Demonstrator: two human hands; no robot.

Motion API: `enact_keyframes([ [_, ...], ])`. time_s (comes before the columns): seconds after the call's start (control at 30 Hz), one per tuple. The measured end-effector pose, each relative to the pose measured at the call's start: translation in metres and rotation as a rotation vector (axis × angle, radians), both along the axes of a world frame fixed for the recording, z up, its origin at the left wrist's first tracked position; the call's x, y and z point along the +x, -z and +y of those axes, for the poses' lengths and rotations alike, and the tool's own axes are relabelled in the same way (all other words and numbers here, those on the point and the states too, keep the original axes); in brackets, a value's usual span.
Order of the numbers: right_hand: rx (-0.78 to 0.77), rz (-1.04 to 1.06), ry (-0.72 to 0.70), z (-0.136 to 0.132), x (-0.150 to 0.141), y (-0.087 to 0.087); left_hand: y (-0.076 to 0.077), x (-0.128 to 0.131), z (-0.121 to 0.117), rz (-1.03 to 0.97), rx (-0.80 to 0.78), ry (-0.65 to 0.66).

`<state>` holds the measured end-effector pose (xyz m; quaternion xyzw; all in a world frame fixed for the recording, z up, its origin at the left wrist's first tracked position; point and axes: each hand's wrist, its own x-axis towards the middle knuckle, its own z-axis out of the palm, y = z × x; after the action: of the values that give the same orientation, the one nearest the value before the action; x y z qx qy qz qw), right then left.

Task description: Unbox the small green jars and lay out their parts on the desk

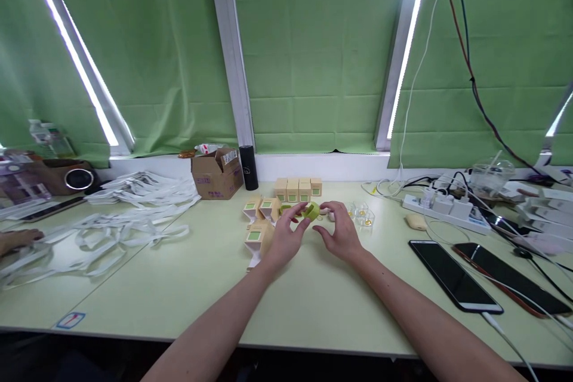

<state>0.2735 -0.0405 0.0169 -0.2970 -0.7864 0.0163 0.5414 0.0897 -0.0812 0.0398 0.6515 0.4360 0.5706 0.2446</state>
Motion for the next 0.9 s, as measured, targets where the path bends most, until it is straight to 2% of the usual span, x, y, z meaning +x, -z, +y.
enact_keyframes([
  [0.13,-0.025,0.041,-0.011,-0.0020,-0.0067,0.0010,-0.0022,0.0006,0.0020,-0.168,-0.124,0.128],
  [0.37,-0.008,0.099,-0.037,-0.0042,-0.0095,-0.0012,-0.0010,0.0057,0.0015,-0.258,-0.210,0.230],
  [0.5,0.000,0.094,-0.055,-0.0070,-0.0084,-0.0037,0.0009,0.0061,0.0016,-0.170,-0.171,0.157],
  [0.73,-0.016,0.094,-0.095,-0.0065,-0.0072,-0.0029,0.0008,0.0013,-0.0024,0.084,0.068,-0.075],
  [0.9,-0.044,0.081,-0.130,-0.0065,-0.0077,-0.0022,0.0035,0.0015,-0.0046,0.159,0.118,-0.072],
])
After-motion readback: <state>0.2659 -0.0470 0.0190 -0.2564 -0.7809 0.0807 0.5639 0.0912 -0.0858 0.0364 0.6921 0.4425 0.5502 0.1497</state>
